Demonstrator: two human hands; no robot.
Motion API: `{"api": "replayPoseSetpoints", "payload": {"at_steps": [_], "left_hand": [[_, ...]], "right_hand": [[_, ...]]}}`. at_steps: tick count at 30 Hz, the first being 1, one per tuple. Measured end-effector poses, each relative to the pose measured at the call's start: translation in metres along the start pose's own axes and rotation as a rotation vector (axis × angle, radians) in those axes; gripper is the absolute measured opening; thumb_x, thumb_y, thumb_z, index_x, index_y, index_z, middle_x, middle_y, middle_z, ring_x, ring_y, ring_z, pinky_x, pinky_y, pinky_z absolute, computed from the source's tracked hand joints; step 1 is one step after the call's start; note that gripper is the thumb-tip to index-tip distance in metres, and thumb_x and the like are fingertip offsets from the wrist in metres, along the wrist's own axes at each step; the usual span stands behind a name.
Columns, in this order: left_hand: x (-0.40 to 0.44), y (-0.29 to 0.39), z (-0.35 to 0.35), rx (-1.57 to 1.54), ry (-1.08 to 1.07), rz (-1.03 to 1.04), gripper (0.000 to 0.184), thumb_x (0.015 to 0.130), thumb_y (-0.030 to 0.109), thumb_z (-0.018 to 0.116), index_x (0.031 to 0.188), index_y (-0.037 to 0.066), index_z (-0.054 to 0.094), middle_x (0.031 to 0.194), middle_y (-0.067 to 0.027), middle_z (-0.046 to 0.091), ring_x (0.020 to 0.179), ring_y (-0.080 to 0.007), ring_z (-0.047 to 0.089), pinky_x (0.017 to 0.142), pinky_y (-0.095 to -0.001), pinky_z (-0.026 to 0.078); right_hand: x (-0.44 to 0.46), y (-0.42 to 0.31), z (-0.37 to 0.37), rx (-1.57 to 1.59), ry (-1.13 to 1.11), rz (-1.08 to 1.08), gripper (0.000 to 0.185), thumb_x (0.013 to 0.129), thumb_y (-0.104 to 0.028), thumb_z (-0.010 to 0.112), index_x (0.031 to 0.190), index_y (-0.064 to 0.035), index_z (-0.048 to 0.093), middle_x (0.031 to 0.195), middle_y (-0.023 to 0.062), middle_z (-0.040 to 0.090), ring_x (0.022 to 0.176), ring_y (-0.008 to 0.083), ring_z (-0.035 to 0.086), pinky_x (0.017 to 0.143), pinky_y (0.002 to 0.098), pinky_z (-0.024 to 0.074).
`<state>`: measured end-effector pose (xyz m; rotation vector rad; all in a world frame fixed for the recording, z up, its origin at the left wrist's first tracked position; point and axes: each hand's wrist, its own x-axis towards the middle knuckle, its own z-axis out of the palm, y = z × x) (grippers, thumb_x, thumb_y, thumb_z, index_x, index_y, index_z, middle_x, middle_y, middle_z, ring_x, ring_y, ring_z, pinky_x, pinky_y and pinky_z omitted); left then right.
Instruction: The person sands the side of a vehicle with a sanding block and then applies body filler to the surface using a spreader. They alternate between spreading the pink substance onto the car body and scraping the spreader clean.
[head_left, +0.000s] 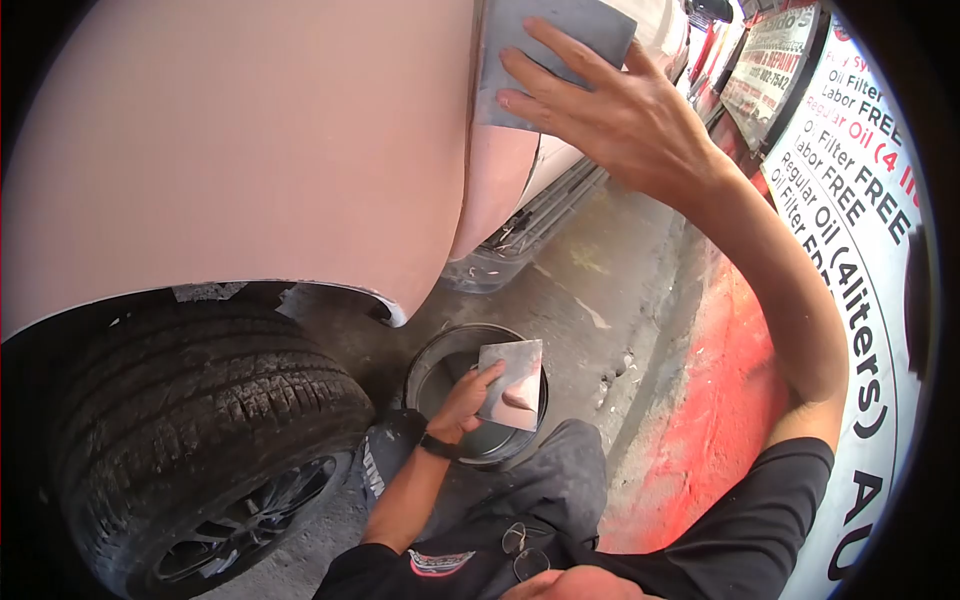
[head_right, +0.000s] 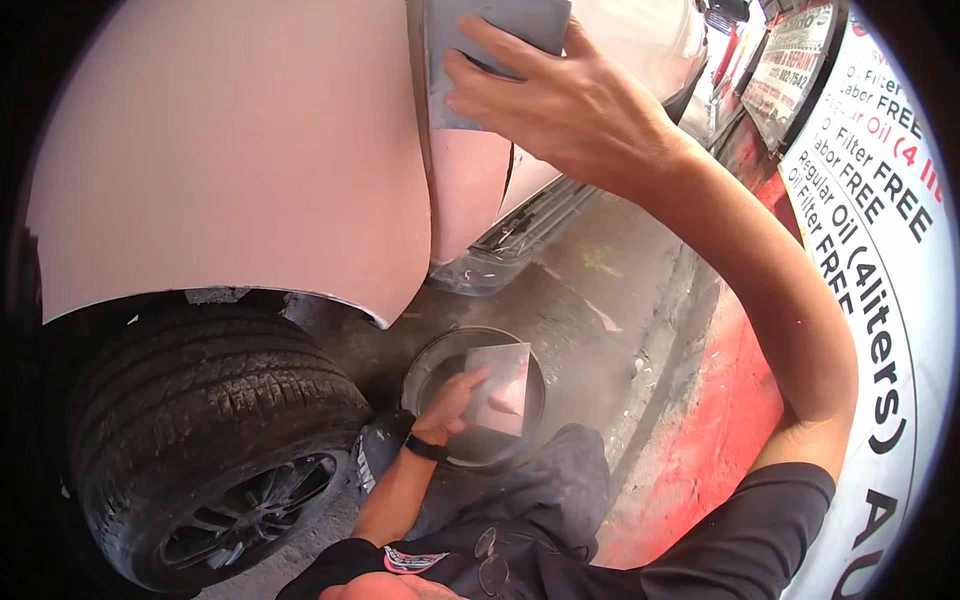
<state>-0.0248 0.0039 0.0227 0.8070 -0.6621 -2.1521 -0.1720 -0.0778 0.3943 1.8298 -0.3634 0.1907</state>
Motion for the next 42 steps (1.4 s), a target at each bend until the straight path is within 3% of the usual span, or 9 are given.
{"api": "replayPoseSetpoints", "payload": {"at_steps": [6, 12, 15, 18, 21, 27, 33, 36, 42], "left_hand": [[-0.002, 0.003, -0.002, -0.071, -0.041, 0.017, 0.040, 0.103, 0.032, 0.056, 0.126, 0.000, 0.063, 0.112, -0.0082, 0.070, 0.095, -0.0160, 0.069, 0.081, -0.0324, 0.057], [0.004, -0.003, -0.004, -0.134, -0.068, 0.001, 0.039, 0.103, 0.030, 0.057, 0.126, -0.001, 0.062, 0.112, -0.0087, 0.070, 0.096, -0.0167, 0.069, 0.081, -0.0336, 0.058], [0.006, -0.004, -0.006, -0.127, -0.041, 0.010, 0.040, 0.103, 0.029, 0.056, 0.127, -0.002, 0.061, 0.112, -0.0088, 0.070, 0.096, -0.0171, 0.069, 0.081, -0.0340, 0.058], [0.007, -0.004, -0.007, -0.108, -0.045, 0.013, 0.040, 0.103, 0.029, 0.056, 0.127, -0.003, 0.060, 0.112, -0.0101, 0.069, 0.095, -0.0187, 0.069, 0.080, -0.0347, 0.059], [0.010, -0.006, -0.009, -0.096, -0.057, 0.008, 0.040, 0.102, 0.028, 0.056, 0.127, -0.004, 0.059, 0.112, -0.0113, 0.068, 0.095, -0.0201, 0.070, 0.080, -0.0354, 0.059], [0.007, -0.004, -0.010, -0.109, -0.058, 0.028, 0.040, 0.103, 0.029, 0.056, 0.127, -0.002, 0.061, 0.113, -0.0093, 0.069, 0.098, -0.0179, 0.069, 0.083, -0.0338, 0.058], [0.006, -0.006, -0.006, -0.153, -0.046, 0.012, 0.038, 0.101, 0.028, 0.059, 0.125, -0.001, 0.062, 0.113, -0.0090, 0.070, 0.098, -0.0187, 0.069, 0.085, -0.0351, 0.058], [0.007, -0.006, -0.008, -0.160, -0.049, 0.015, 0.038, 0.101, 0.028, 0.060, 0.125, -0.001, 0.062, 0.113, -0.0092, 0.070, 0.098, -0.0193, 0.070, 0.085, -0.0359, 0.058], [0.007, -0.006, -0.008, -0.171, -0.061, 0.006, 0.039, 0.101, 0.027, 0.058, 0.128, -0.002, 0.058, 0.114, -0.0123, 0.068, 0.098, -0.0236, 0.070, 0.083, -0.0390, 0.060]], "right_hand": [[-0.022, -0.002, -0.010, -0.049, -0.192, 0.062, 0.049, 0.083, -0.011, 0.064, 0.132, -0.0189, 0.061, 0.144, -0.0001, 0.052, 0.140, 0.0228, 0.043, 0.100, 0.0485, 0.0482], [0.006, 0.000, -0.020, -0.011, -0.079, 0.036, 0.050, 0.083, -0.011, 0.065, 0.132, -0.0197, 0.061, 0.143, 0.0002, 0.052, 0.140, 0.0233, 0.043, 0.100, 0.0492, 0.0481], [0.024, 0.007, -0.036, -0.071, -0.217, -0.023, 0.037, 0.088, -0.020, 0.065, 0.125, -0.0203, 0.063, 0.131, 0.0046, 0.057, 0.136, 0.0284, 0.039, 0.107, 0.0535, 0.0448], [0.019, 0.017, -0.006, -0.074, 0.041, -0.079, 0.030, 0.088, -0.019, 0.065, 0.118, -0.0187, 0.065, 0.129, 0.0043, 0.058, 0.135, 0.0282, 0.040, 0.101, 0.0511, 0.0485], [0.011, 0.022, 0.004, 0.003, 0.080, -0.085, 0.033, 0.086, -0.018, 0.066, 0.118, -0.0187, 0.065, 0.130, 0.0039, 0.057, 0.136, 0.0284, 0.040, 0.098, 0.0489, 0.0511], [-0.008, 0.014, -0.019, -0.084, -0.152, 0.035, 0.052, 0.079, -0.009, 0.068, 0.129, -0.0202, 0.063, 0.142, 0.0007, 0.052, 0.138, 0.0238, 0.044, 0.095, 0.0468, 0.0510], [0.020, 0.023, -0.029, -0.082, -0.041, 0.000, 0.054, 0.076, -0.006, 0.068, 0.128, -0.0204, 0.065, 0.136, 0.0021, 0.056, 0.136, 0.0266, 0.047, 0.090, 0.0457, 0.0501], [0.027, 0.032, -0.031, -0.055, -0.099, -0.063, 0.038, 0.082, -0.019, 0.068, 0.120, -0.0194, 0.065, 0.132, 0.0038, 0.056, 0.137, 0.0287, 0.040, 0.096, 0.0476, 0.0536], [0.025, 0.035, -0.034, -0.214, -0.136, -0.135, 0.041, 0.079, -0.022, 0.069, 0.120, -0.0212, 0.067, 0.132, 0.0025, 0.056, 0.134, 0.0298, 0.043, 0.089, 0.0466, 0.0558]]}}
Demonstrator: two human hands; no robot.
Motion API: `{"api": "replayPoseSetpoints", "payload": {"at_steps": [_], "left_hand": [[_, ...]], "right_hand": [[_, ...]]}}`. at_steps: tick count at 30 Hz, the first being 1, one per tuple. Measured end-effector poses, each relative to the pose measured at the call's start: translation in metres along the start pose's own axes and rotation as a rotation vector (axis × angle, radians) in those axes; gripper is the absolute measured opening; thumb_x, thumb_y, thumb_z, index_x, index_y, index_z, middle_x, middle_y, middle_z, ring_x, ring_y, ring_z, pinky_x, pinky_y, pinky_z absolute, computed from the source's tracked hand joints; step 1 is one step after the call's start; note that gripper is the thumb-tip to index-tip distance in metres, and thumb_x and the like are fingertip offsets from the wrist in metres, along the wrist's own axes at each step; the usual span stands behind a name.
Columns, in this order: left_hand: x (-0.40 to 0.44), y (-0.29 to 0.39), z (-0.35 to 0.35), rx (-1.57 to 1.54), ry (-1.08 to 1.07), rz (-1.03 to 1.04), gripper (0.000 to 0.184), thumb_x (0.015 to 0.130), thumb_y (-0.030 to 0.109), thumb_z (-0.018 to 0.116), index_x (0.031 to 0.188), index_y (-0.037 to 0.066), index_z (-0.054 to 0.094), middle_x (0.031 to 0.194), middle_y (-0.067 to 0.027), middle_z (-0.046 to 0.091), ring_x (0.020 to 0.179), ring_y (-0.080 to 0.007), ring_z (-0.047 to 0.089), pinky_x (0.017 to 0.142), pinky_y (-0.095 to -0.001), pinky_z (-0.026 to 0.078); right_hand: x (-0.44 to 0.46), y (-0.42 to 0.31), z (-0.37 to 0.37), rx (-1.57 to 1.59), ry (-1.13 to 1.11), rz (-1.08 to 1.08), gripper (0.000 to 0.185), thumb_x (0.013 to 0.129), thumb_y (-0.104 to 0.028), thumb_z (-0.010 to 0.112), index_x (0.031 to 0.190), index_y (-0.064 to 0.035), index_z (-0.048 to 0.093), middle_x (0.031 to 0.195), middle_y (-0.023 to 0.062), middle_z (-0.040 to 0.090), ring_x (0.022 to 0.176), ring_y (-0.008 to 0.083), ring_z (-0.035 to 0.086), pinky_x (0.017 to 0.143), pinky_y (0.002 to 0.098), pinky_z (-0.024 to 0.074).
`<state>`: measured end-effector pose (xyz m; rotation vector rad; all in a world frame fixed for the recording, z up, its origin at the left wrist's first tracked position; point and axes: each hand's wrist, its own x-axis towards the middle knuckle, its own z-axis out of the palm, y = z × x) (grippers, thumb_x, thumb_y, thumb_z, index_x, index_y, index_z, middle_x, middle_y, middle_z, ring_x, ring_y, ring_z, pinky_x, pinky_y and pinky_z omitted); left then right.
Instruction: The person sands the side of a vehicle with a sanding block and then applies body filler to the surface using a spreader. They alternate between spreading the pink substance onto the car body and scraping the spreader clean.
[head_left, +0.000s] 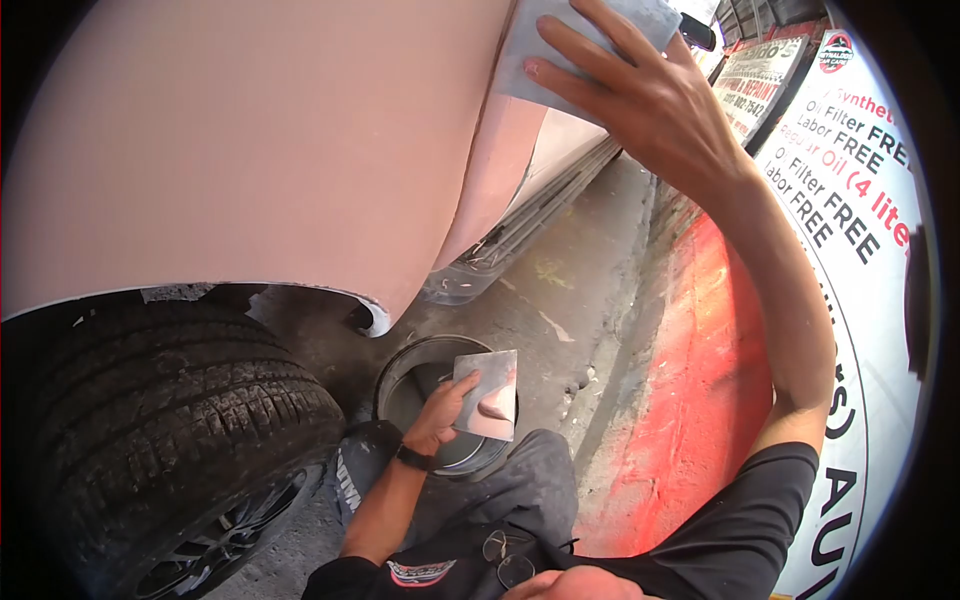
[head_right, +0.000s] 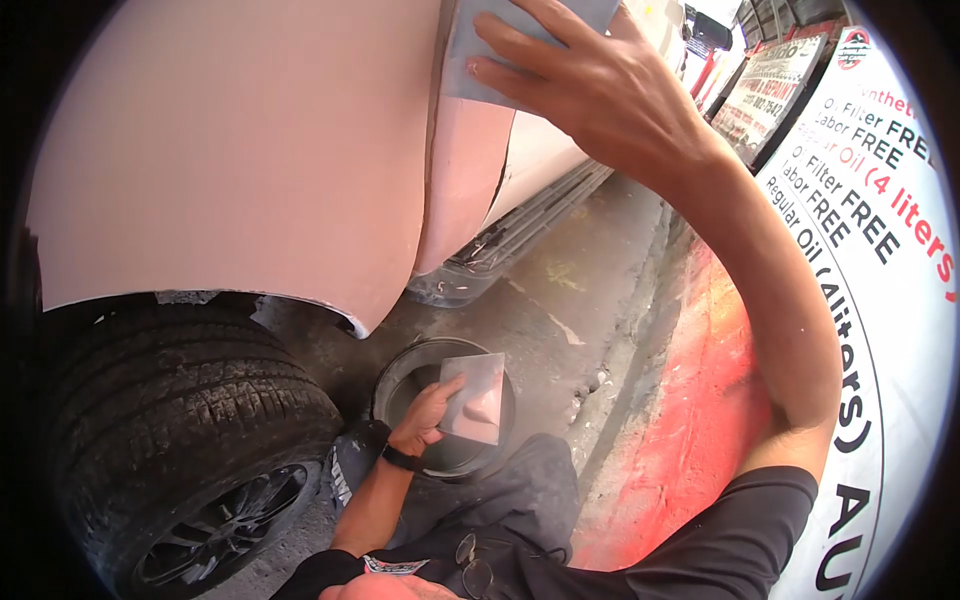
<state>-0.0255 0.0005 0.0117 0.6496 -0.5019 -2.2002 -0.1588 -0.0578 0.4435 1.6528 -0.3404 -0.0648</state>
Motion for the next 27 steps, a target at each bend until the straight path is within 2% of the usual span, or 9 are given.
{"api": "replayPoseSetpoints", "payload": {"at_steps": [3, 5, 7, 9, 15, 17, 22, 25, 27], "left_hand": [[0.002, -0.001, -0.004, -0.002, -0.003, 0.004, 0.040, 0.101, 0.027, 0.058, 0.129, -0.002, 0.058, 0.115, -0.0128, 0.068, 0.097, -0.0240, 0.071, 0.082, -0.0392, 0.060], [0.004, -0.001, -0.004, -0.014, 0.003, 0.018, 0.040, 0.101, 0.027, 0.058, 0.129, -0.003, 0.057, 0.115, -0.0131, 0.068, 0.097, -0.0244, 0.071, 0.082, -0.0391, 0.060], [-0.003, 0.004, 0.004, -0.031, -0.017, 0.004, 0.039, 0.101, 0.028, 0.059, 0.127, -0.002, 0.060, 0.113, -0.0107, 0.069, 0.098, -0.0213, 0.070, 0.084, -0.0370, 0.059], [-0.003, 0.004, 0.005, -0.039, -0.031, -0.001, 0.039, 0.101, 0.028, 0.060, 0.126, -0.002, 0.061, 0.113, -0.0096, 0.070, 0.098, -0.0197, 0.070, 0.085, -0.0359, 0.058], [0.005, -0.004, -0.005, -0.017, 0.011, 0.013, 0.039, 0.101, 0.028, 0.060, 0.127, -0.002, 0.061, 0.114, -0.0100, 0.070, 0.100, -0.0195, 0.069, 0.087, -0.0354, 0.057], [0.006, -0.006, -0.005, 0.004, 0.035, 0.009, 0.039, 0.101, 0.028, 0.060, 0.127, -0.002, 0.061, 0.115, -0.0101, 0.070, 0.100, -0.0193, 0.069, 0.087, -0.0354, 0.057], [0.006, -0.005, -0.008, -0.029, -0.002, 0.020, 0.037, 0.102, 0.028, 0.058, 0.126, 0.000, 0.061, 0.113, -0.0096, 0.069, 0.099, -0.0198, 0.069, 0.086, -0.0361, 0.057], [0.007, -0.006, -0.010, -0.017, -0.007, 0.015, 0.037, 0.102, 0.028, 0.058, 0.126, 0.001, 0.061, 0.112, -0.0093, 0.069, 0.099, -0.0197, 0.069, 0.086, -0.0363, 0.057], [0.011, -0.009, -0.013, -0.006, -0.011, 0.005, 0.037, 0.102, 0.029, 0.058, 0.126, 0.001, 0.061, 0.112, -0.0093, 0.069, 0.098, -0.0197, 0.069, 0.085, -0.0362, 0.057]], "right_hand": [[-0.008, -0.001, 0.008, 0.032, 0.055, 0.037, 0.038, 0.079, -0.023, 0.068, 0.117, -0.0216, 0.068, 0.131, 0.0017, 0.056, 0.133, 0.0296, 0.044, 0.087, 0.0465, 0.0562], [-0.008, -0.001, -0.010, 0.040, -0.074, 0.053, 0.033, 0.081, -0.023, 0.067, 0.113, -0.0212, 0.069, 0.130, 0.0019, 0.057, 0.132, 0.0288, 0.046, 0.085, 0.0463, 0.0566], [-0.006, 0.002, -0.012, 0.050, -0.053, 0.066, 0.029, 0.083, -0.022, 0.067, 0.111, -0.0207, 0.070, 0.128, 0.0023, 0.057, 0.130, 0.0282, 0.048, 0.084, 0.0458, 0.0569], [0.001, 0.006, 0.001, 0.068, 0.123, 0.078, 0.025, 0.085, -0.021, 0.066, 0.110, -0.0200, 0.071, 0.126, 0.0030, 0.057, 0.128, 0.0279, 0.049, 0.082, 0.0450, 0.0571], [0.015, 0.018, -0.001, 0.154, 0.115, 0.095, 0.025, 0.086, -0.020, 0.068, 0.110, -0.0181, 0.072, 0.124, 0.0045, 0.057, 0.128, 0.0276, 0.050, 0.081, 0.0425, 0.0577], [0.012, 0.020, -0.006, 0.126, 0.037, 0.083, 0.023, 0.086, -0.021, 0.068, 0.109, -0.0182, 0.072, 0.123, 0.0047, 0.057, 0.127, 0.0280, 0.051, 0.081, 0.0429, 0.0577], [0.004, 0.021, 0.008, 0.104, 0.163, 0.066, 0.020, 0.086, -0.021, 0.068, 0.106, -0.0182, 0.073, 0.119, 0.0044, 0.059, 0.124, 0.0292, 0.055, 0.081, 0.0419, 0.0590], [0.005, 0.022, -0.011, 0.123, 0.090, 0.116, 0.020, 0.086, -0.021, 0.069, 0.105, -0.0175, 0.073, 0.117, 0.0039, 0.061, 0.122, 0.0297, 0.056, 0.080, 0.0388, 0.0598], [0.010, 0.032, -0.001, 0.129, 0.209, 0.094, 0.020, 0.086, -0.021, 0.068, 0.105, -0.0168, 0.073, 0.116, 0.0036, 0.062, 0.122, 0.0301, 0.057, 0.080, 0.0363, 0.0600]]}}
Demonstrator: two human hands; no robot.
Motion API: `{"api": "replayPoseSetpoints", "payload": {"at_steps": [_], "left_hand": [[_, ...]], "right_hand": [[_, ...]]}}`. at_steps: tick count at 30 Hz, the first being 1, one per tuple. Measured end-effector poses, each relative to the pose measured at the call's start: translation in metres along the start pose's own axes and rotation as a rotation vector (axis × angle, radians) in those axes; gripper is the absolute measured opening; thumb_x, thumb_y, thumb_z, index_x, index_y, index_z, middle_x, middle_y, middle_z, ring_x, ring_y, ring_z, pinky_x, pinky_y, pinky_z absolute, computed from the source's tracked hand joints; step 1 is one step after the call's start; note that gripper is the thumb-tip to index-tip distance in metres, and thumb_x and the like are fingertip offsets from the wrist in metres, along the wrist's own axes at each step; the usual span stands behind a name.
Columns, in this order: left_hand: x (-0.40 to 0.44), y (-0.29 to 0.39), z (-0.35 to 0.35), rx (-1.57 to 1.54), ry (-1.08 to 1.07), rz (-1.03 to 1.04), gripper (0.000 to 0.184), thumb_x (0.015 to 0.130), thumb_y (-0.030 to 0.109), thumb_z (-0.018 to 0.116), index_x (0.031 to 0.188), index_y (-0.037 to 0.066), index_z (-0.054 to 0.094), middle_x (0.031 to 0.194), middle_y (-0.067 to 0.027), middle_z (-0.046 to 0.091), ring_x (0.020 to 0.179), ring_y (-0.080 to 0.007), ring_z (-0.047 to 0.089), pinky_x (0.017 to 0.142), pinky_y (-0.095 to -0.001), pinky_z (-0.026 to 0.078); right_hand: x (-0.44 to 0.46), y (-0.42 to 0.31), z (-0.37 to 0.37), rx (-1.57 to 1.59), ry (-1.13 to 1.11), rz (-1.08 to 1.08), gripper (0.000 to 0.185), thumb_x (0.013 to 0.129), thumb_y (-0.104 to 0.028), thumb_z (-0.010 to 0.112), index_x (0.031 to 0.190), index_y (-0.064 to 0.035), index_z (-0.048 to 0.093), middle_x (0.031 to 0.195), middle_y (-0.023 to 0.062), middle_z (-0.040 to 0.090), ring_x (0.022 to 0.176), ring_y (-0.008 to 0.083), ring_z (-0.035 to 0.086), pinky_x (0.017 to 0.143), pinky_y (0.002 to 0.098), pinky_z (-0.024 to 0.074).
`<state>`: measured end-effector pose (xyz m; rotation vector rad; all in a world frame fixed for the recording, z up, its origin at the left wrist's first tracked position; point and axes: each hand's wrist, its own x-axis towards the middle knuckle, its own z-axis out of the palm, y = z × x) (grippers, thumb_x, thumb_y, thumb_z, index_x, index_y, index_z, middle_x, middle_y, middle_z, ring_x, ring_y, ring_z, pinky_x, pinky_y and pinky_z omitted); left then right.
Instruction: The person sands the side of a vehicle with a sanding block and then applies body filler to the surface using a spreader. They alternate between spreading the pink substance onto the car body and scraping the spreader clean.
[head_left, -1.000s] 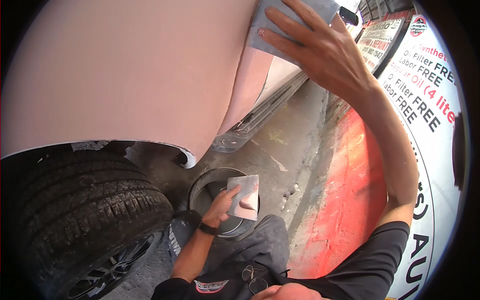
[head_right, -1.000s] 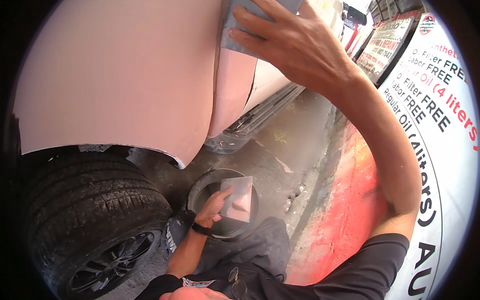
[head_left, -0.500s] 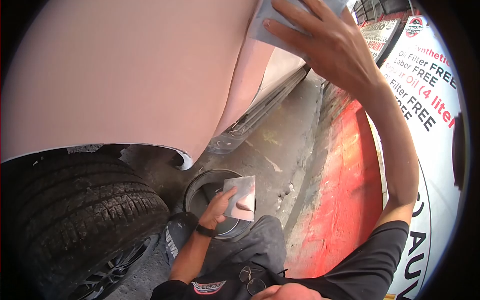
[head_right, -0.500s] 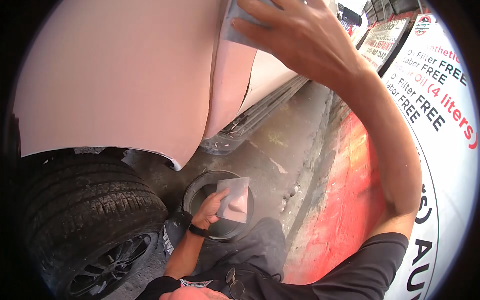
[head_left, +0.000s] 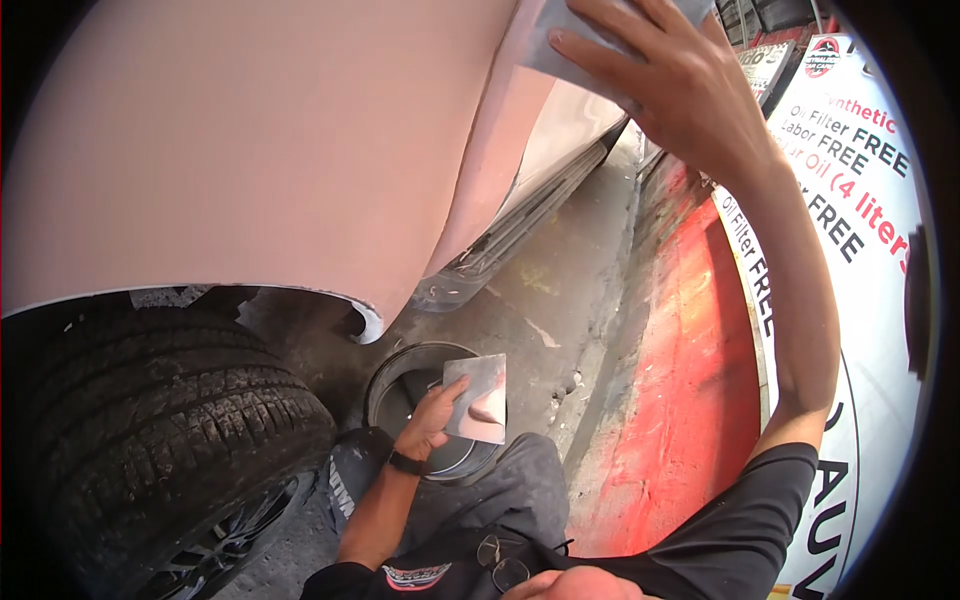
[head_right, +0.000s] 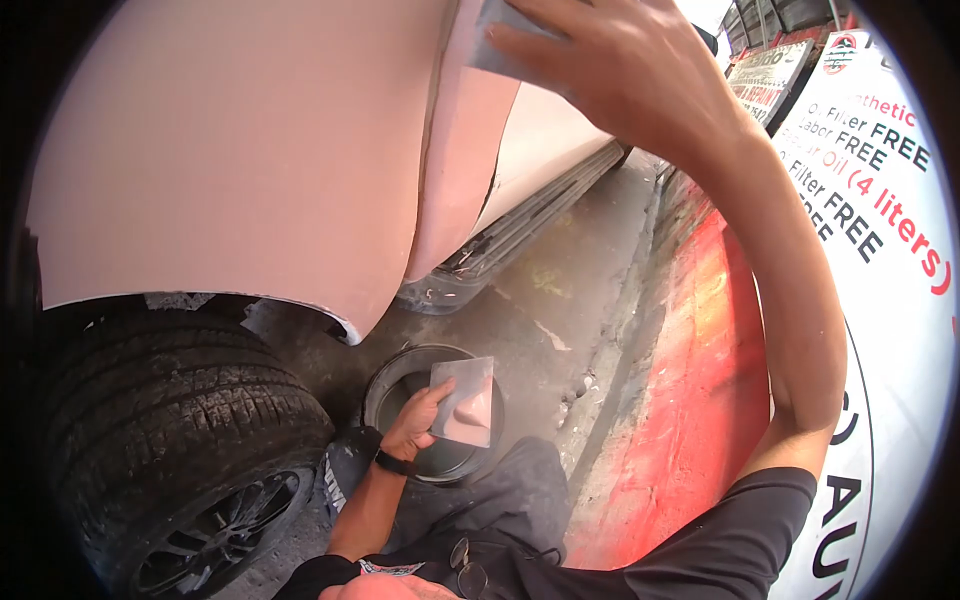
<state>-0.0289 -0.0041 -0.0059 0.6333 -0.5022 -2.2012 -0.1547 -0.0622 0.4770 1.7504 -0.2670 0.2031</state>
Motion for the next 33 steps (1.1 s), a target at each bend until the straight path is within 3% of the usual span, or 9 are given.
{"api": "replayPoseSetpoints", "payload": {"at_steps": [6, 12, 18, 24, 33], "left_hand": [[0.000, -0.001, 0.001, -0.012, -0.002, 0.010, 0.038, 0.102, 0.027, 0.059, 0.127, -0.001, 0.061, 0.116, -0.0101, 0.069, 0.101, -0.0200, 0.069, 0.088, -0.0367, 0.057], [-0.002, 0.001, 0.002, -0.024, -0.011, 0.012, 0.038, 0.101, 0.027, 0.059, 0.127, -0.001, 0.061, 0.115, -0.0103, 0.069, 0.100, -0.0204, 0.069, 0.088, -0.0369, 0.058], [0.000, -0.001, 0.002, -0.025, 0.002, -0.009, 0.037, 0.101, 0.026, 0.059, 0.126, -0.001, 0.061, 0.114, -0.0102, 0.070, 0.099, -0.0206, 0.070, 0.085, -0.0365, 0.059], [-0.007, 0.004, 0.008, -0.020, -0.008, 0.013, 0.037, 0.100, 0.026, 0.061, 0.125, -0.001, 0.061, 0.114, -0.0100, 0.070, 0.099, -0.0213, 0.070, 0.085, -0.0371, 0.059], [-0.004, 0.002, 0.007, -0.024, -0.019, 0.008, 0.037, 0.100, 0.026, 0.062, 0.126, 0.000, 0.061, 0.114, -0.0100, 0.070, 0.099, -0.0217, 0.070, 0.085, -0.0381, 0.059]], "right_hand": [[0.011, 0.014, -0.003, -0.018, -0.057, -0.046, 0.022, 0.087, -0.019, 0.068, 0.108, -0.0156, 0.071, 0.120, 0.0061, 0.062, 0.124, 0.0321, 0.056, 0.082, 0.0355, 0.0602], [0.004, 0.008, -0.019, -0.100, -0.320, -0.032, 0.028, 0.086, -0.016, 0.067, 0.115, -0.0150, 0.068, 0.125, 0.0057, 0.061, 0.127, 0.0319, 0.053, 0.087, 0.0368, 0.0585], [0.025, 0.002, -0.027, -0.064, -0.083, -0.047, 0.018, 0.087, -0.016, 0.066, 0.103, -0.0092, 0.070, 0.114, 0.0060, 0.062, 0.123, 0.0285, 0.053, 0.083, 0.0331, 0.0572], [0.034, 0.002, -0.026, 0.074, -0.180, -0.018, 0.015, 0.084, -0.013, 0.066, 0.096, -0.0052, 0.070, 0.094, 0.0060, 0.058, 0.101, 0.0234, 0.055, 0.069, 0.0321, 0.0558], [0.022, -0.011, -0.022, -0.055, -0.118, -0.068, 0.010, 0.084, -0.011, 0.066, 0.094, -0.0091, 0.068, 0.096, 0.0062, 0.060, 0.107, 0.0261, 0.057, 0.071, 0.0327, 0.0609]]}}
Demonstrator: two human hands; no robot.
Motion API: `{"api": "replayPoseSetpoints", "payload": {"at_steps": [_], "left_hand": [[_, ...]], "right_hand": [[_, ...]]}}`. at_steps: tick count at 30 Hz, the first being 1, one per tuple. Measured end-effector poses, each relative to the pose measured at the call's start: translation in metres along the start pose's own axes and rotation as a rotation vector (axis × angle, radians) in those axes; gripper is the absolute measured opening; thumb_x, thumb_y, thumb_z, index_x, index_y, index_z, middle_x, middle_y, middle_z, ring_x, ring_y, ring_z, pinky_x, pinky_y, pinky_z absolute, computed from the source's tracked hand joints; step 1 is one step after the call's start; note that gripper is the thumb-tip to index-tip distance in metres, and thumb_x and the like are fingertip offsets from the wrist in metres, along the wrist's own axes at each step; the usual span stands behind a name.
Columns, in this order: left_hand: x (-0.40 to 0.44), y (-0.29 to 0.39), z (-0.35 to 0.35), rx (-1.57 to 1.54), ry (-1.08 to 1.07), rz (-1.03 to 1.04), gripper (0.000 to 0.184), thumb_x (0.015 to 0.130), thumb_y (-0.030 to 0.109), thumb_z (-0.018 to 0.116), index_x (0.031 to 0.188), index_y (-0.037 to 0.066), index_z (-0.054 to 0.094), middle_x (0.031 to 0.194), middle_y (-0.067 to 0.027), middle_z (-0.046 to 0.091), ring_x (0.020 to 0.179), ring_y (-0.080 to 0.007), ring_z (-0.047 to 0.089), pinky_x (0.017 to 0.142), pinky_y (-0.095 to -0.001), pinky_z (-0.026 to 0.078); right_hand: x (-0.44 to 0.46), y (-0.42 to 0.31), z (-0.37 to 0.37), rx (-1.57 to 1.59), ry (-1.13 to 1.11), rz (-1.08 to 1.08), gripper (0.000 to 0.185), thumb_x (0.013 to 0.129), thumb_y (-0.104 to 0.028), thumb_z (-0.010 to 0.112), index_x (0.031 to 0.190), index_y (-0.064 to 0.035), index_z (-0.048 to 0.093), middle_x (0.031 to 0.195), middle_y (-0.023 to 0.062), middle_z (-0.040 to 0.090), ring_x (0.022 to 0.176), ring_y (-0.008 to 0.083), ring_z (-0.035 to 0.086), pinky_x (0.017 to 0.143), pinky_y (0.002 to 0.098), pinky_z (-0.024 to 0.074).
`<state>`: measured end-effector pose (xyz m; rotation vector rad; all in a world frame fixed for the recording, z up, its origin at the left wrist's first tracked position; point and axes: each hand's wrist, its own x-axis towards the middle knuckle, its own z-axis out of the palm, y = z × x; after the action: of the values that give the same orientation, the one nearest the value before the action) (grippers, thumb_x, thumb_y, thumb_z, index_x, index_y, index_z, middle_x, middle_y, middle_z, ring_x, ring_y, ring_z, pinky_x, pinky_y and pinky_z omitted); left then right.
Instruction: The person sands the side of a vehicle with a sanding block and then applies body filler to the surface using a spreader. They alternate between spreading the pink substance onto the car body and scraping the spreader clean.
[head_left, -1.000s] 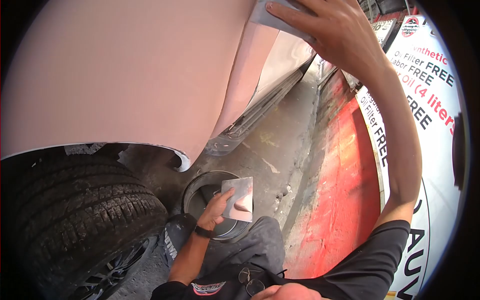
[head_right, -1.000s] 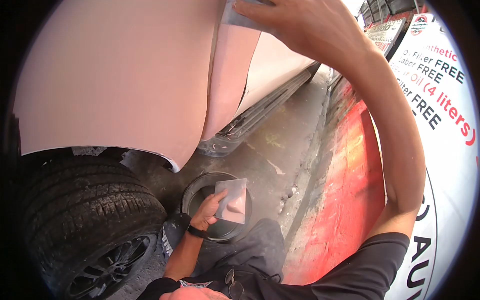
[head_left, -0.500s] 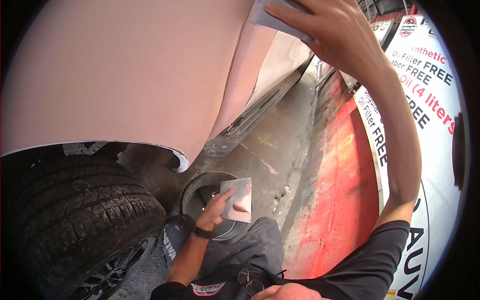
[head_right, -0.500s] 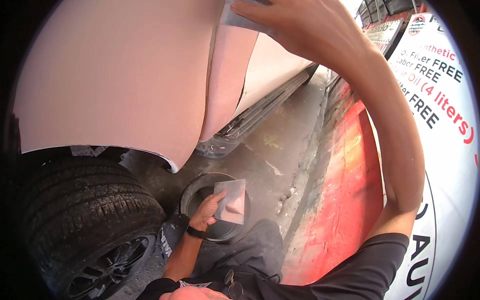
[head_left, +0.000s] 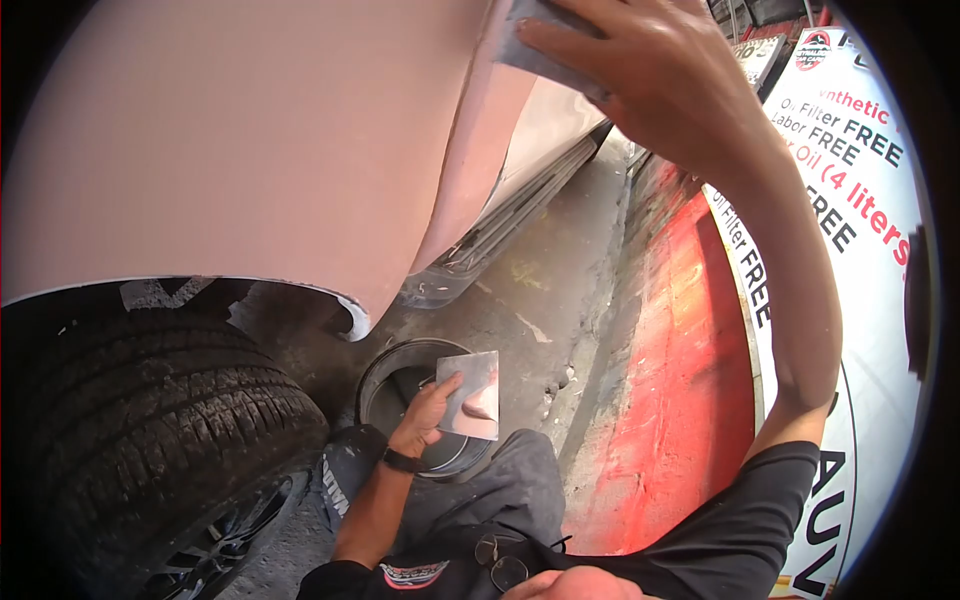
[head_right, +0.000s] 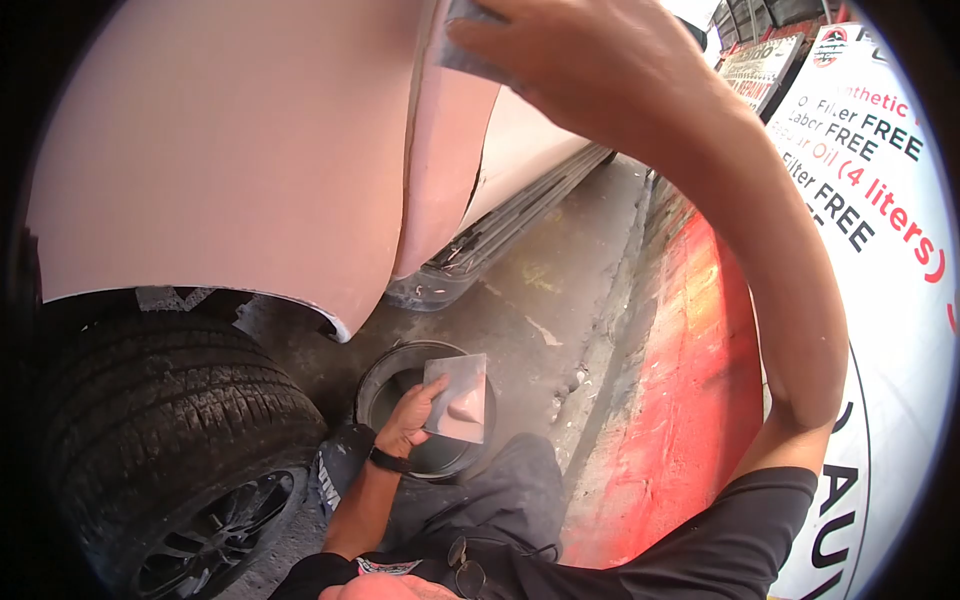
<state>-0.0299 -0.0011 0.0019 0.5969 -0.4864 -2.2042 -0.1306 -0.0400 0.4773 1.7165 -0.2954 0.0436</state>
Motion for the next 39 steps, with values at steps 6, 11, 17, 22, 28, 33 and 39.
{"api": "replayPoseSetpoints", "payload": {"at_steps": [6, 11, 17, 22, 28, 33, 39], "left_hand": [[0.002, -0.002, -0.003, 0.018, 0.026, 0.010, 0.037, 0.100, 0.026, 0.062, 0.125, 0.000, 0.061, 0.113, -0.0101, 0.070, 0.099, -0.0218, 0.070, 0.085, -0.0388, 0.059], [0.003, -0.003, -0.007, 0.013, 0.015, 0.003, 0.037, 0.100, 0.027, 0.061, 0.124, -0.001, 0.061, 0.113, -0.0106, 0.070, 0.099, -0.0218, 0.070, 0.084, -0.0390, 0.059], [0.009, -0.009, -0.012, 0.009, 0.020, -0.009, 0.037, 0.101, 0.027, 0.060, 0.125, -0.001, 0.061, 0.113, -0.0112, 0.069, 0.098, -0.0218, 0.070, 0.084, -0.0381, 0.059], [0.002, -0.004, -0.005, 0.010, 0.028, 0.005, 0.037, 0.101, 0.027, 0.060, 0.126, -0.002, 0.060, 0.114, -0.0112, 0.069, 0.099, -0.0218, 0.070, 0.085, -0.0373, 0.059], [-0.002, 0.001, -0.001, 0.067, 0.070, 0.004, 0.038, 0.101, 0.028, 0.060, 0.126, -0.001, 0.060, 0.114, -0.0106, 0.069, 0.098, -0.0213, 0.069, 0.085, -0.0379, 0.058], [0.000, -0.001, -0.007, 0.036, 0.061, -0.003, 0.036, 0.101, 0.028, 0.060, 0.122, -0.001, 0.063, 0.109, -0.0098, 0.070, 0.096, -0.0192, 0.069, 0.082, -0.0361, 0.058], [0.014, -0.007, -0.031, 0.004, 0.082, -0.016, 0.037, 0.101, 0.028, 0.061, 0.125, -0.001, 0.061, 0.114, -0.0099, 0.069, 0.101, -0.0208, 0.068, 0.091, -0.0364, 0.055]], "right_hand": [[0.004, -0.014, 0.003, 0.077, -0.080, 0.023, 0.010, 0.087, -0.011, 0.064, 0.095, -0.0093, 0.068, 0.103, 0.0058, 0.060, 0.113, 0.0282, 0.056, 0.076, 0.0398, 0.0607], [-0.025, -0.011, 0.010, 0.032, -0.138, 0.020, 0.013, 0.087, -0.015, 0.064, 0.099, -0.0127, 0.068, 0.107, 0.0057, 0.060, 0.117, 0.0301, 0.054, 0.088, 0.0521, 0.0562], [-0.024, -0.022, 0.001, 0.096, -0.176, 0.049, 0.022, 0.087, -0.017, 0.064, 0.108, -0.0174, 0.069, 0.116, 0.0060, 0.060, 0.125, 0.0313, 0.050, 0.095, 0.0578, 0.0529], [-0.019, -0.030, 0.026, 0.096, -0.017, 0.009, 0.026, 0.088, -0.019, 0.063, 0.114, -0.0188, 0.067, 0.121, 0.0049, 0.059, 0.131, 0.0292, 0.046, 0.102, 0.0582, 0.0483], [-0.045, -0.032, 0.016, 0.051, -0.240, 0.040, 0.025, 0.087, -0.018, 0.063, 0.112, -0.0177, 0.064, 0.122, 0.0044, 0.059, 0.134, 0.0286, 0.042, 0.103, 0.0622, 0.0443], [-0.126, -0.074, 0.029, 0.283, -0.091, 0.372, 0.055, 0.075, -0.003, 0.068, 0.128, -0.0213, 0.066, 0.135, 0.0042, 0.057, 0.134, 0.0295, 0.048, 0.089, 0.0458, 0.0500], [-0.230, -0.244, 0.011, 1.300, 0.206, 1.359, 0.043, 0.089, 0.010, 0.053, 0.127, -0.0049, 0.068, 0.130, 0.0175, 0.064, 0.129, 0.0308, 0.056, 0.111, 0.0381, 0.0383]]}}
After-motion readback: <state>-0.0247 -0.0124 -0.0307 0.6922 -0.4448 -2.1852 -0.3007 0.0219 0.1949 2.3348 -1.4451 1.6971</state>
